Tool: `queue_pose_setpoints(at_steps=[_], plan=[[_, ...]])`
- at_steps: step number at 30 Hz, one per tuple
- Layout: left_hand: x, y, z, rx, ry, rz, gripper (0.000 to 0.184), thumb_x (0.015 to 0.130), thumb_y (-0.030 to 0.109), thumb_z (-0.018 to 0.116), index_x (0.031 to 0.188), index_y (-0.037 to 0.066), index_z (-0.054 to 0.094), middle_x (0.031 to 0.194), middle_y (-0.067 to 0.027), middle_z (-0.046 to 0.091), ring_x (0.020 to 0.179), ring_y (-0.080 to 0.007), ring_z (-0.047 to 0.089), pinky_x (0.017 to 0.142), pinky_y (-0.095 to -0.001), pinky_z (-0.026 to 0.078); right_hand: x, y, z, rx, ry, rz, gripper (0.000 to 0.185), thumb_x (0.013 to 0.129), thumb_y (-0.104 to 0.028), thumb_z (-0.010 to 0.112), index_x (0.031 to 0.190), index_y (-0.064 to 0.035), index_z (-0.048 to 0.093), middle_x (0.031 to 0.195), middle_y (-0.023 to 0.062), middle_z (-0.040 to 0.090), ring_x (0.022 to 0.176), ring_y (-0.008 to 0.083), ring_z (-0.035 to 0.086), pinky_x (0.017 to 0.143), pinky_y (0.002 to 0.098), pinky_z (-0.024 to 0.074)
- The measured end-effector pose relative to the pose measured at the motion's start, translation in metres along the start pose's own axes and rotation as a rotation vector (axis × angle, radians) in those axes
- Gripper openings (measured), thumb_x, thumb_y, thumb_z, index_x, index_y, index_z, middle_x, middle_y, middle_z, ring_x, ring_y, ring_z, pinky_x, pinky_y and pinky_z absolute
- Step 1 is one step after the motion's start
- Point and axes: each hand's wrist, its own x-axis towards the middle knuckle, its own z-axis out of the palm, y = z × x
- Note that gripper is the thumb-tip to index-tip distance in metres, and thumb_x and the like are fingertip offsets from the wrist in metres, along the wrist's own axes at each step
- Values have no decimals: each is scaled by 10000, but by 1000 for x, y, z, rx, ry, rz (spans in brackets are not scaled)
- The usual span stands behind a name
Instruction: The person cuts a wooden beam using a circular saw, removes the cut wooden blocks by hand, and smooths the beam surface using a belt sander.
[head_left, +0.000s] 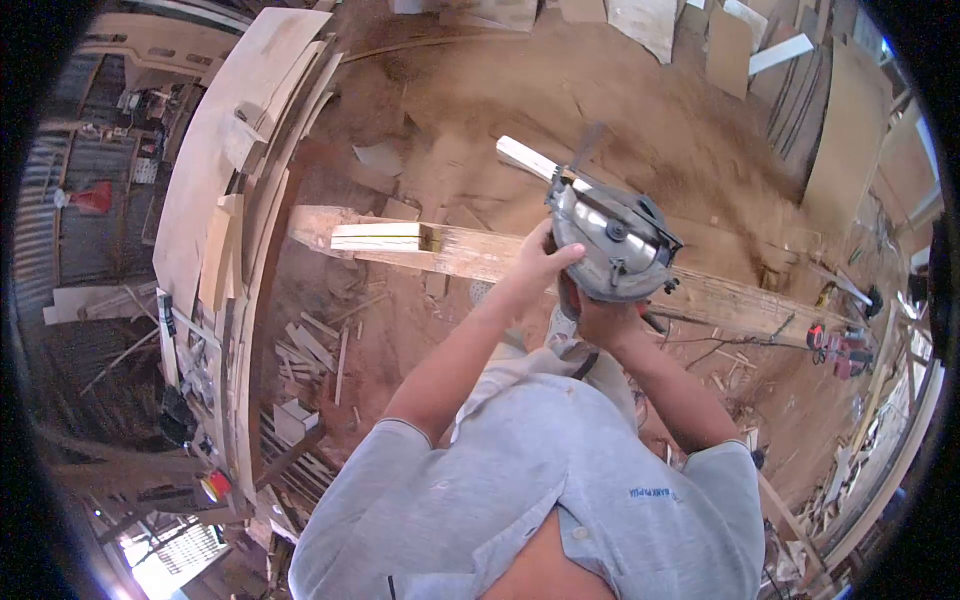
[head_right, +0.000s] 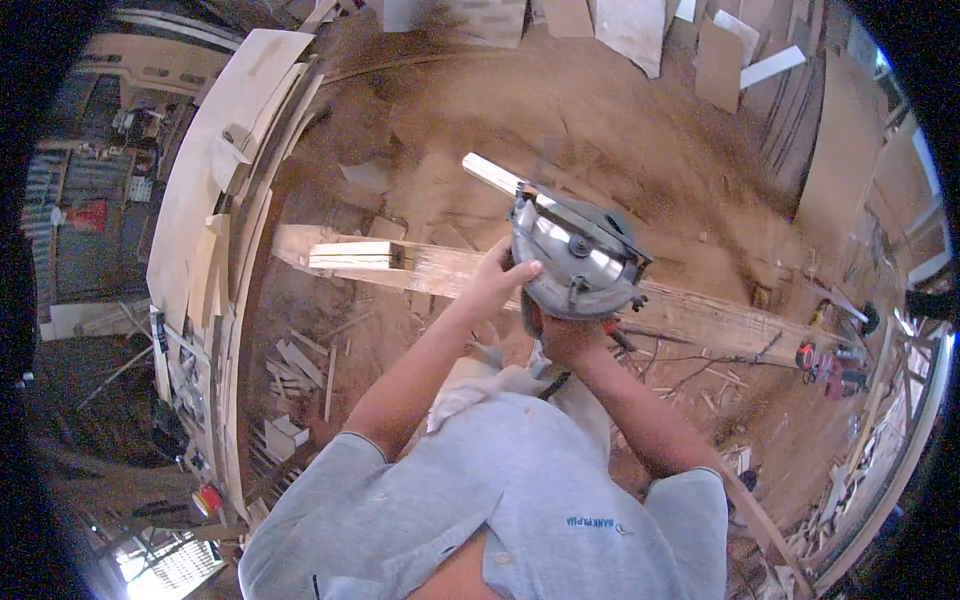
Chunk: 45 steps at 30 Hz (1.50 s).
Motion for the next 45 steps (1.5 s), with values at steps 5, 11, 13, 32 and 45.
queue_pose_setpoints(at_steps=[5, 11, 13, 32, 45], plan=[[-30, -7, -22, -12, -96, -19, 594, 987, 150, 814, 1498, 14, 544, 1343, -59, 673, 1200, -156, 634, 1073, -350, 521, -16, -24, 12, 56, 85, 1, 497, 974, -218, 640, 1452, -86, 640, 1489, 250, 602, 1378, 480, 562, 1157, 621, 415], [-77, -27, -40, -58, -68, -49, 607, 995, 141, 801, 1518, -5, 529, 1366, -62, 672, 1246, -171, 620, 1103, -375, 505, -39, -12, 46, 101, 111, -107, 506, 981, -342, 690, 1423, -98, 656, 1445, 238, 624, 1356, 459, 578, 1130, 609, 438], [-83, -30, -35, -52, -9, -51, 602, 999, 146, 797, 1513, -13, 529, 1375, -73, 670, 1265, -184, 614, 1124, -383, 489, -52, -12, 33, -48, 68, -149, 504, 981, -371, 702, 1402, -96, 668, 1412, 235, 644, 1335, 450, 594, 1118, 599, 450], [-85, -22, -32, 97, -28, 22, 601, 1028, 152, 765, 1544, -16, 506, 1387, -81, 660, 1274, -185, 593, 1138, -377, 464, -56, 68, -111, 271, -277, 119, 380, 1015, -364, 688, 1168, -17, 692, 1014, 260, 745, 988, 432, 722, 872, 532, 557], [-89, -15, -28, 121, -31, 44, 612, 1069, 167, 717, 1598, -25, 477, 1480, -94, 624, 1366, -194, 550, 1201, -371, 412, -77, 62, -87, 1431, -295, 771, 371, 1022, -333, 752, 1071, 33, 718, 846, 147, 747, 711, 260, 711, 653, 409, 554]])
